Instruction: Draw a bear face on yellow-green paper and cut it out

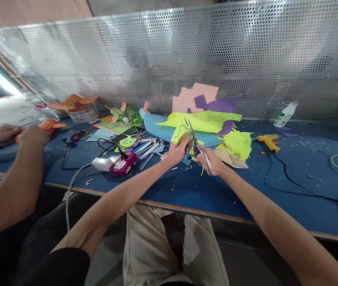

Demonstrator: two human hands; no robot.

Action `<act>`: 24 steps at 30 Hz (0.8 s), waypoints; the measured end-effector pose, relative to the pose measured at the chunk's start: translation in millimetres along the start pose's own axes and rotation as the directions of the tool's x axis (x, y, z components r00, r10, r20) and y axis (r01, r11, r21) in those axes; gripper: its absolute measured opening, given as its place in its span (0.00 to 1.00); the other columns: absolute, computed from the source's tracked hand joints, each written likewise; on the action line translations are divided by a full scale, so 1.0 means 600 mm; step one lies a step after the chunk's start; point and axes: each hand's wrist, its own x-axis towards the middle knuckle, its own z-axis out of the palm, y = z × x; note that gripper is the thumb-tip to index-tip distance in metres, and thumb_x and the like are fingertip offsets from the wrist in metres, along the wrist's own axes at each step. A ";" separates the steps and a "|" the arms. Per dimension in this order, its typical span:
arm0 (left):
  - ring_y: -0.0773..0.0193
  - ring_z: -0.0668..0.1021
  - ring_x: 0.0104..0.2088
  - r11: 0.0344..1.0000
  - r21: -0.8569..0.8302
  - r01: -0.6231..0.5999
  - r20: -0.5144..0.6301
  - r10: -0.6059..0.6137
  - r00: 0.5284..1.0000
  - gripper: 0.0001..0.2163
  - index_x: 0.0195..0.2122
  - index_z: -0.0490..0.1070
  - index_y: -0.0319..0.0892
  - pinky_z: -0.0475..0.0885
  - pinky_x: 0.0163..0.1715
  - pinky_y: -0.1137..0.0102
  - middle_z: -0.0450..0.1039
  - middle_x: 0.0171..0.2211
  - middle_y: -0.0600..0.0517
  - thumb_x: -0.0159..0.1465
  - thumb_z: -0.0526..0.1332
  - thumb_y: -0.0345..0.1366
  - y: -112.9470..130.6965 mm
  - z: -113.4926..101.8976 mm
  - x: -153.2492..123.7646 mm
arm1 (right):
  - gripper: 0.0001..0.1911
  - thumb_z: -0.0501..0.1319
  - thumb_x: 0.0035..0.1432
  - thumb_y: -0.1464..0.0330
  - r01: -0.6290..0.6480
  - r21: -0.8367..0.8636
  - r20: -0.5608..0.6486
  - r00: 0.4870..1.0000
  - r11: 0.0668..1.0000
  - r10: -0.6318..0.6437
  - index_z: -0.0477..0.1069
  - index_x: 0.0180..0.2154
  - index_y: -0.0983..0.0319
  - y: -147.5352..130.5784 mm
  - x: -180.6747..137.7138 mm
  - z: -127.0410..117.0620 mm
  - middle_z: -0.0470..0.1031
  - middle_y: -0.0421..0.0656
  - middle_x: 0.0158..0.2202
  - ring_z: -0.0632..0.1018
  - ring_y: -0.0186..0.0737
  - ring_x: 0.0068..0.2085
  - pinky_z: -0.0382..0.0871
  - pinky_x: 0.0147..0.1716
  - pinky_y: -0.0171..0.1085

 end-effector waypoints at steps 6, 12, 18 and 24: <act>0.71 0.65 0.19 0.999 0.042 -0.010 -0.015 0.011 1.000 0.25 0.25 0.64 0.42 0.61 0.21 0.71 0.61 0.18 0.56 0.71 0.57 0.57 -0.003 -0.003 -0.001 | 0.35 0.44 0.65 0.33 -0.028 -0.014 0.026 0.999 0.999 0.029 0.61 0.40 0.59 -0.001 0.004 -0.002 0.67 0.41 0.32 0.69 0.37 0.28 0.68 0.28 0.39; 0.70 0.65 0.20 0.994 0.107 -0.008 -0.055 0.014 0.998 0.25 0.26 0.65 0.42 0.61 0.21 0.70 0.63 0.18 0.56 0.70 0.59 0.58 -0.010 -0.007 -0.001 | 0.34 0.44 0.65 0.34 -0.010 -0.007 0.049 0.999 1.000 0.011 0.61 0.39 0.59 -0.010 0.004 -0.006 0.67 0.42 0.34 0.69 0.37 0.30 0.69 0.30 0.40; 0.70 0.65 0.20 0.992 0.128 -0.004 -0.068 0.012 0.998 0.26 0.25 0.66 0.42 0.62 0.21 0.71 0.63 0.17 0.56 0.69 0.58 0.59 -0.003 -0.005 -0.002 | 0.35 0.43 0.65 0.34 -0.032 0.009 0.033 0.999 0.999 0.031 0.61 0.38 0.59 -0.008 0.003 -0.002 0.67 0.42 0.31 0.70 0.38 0.28 0.67 0.28 0.40; 0.70 0.66 0.20 0.994 0.108 -0.009 -0.116 0.022 0.993 0.26 0.23 0.65 0.42 0.63 0.21 0.71 0.63 0.17 0.55 0.69 0.58 0.59 0.006 0.001 -0.006 | 0.35 0.45 0.64 0.34 -0.001 -0.040 0.011 1.000 0.999 0.001 0.61 0.37 0.59 -0.007 0.004 -0.005 0.66 0.41 0.30 0.67 0.38 0.28 0.66 0.28 0.39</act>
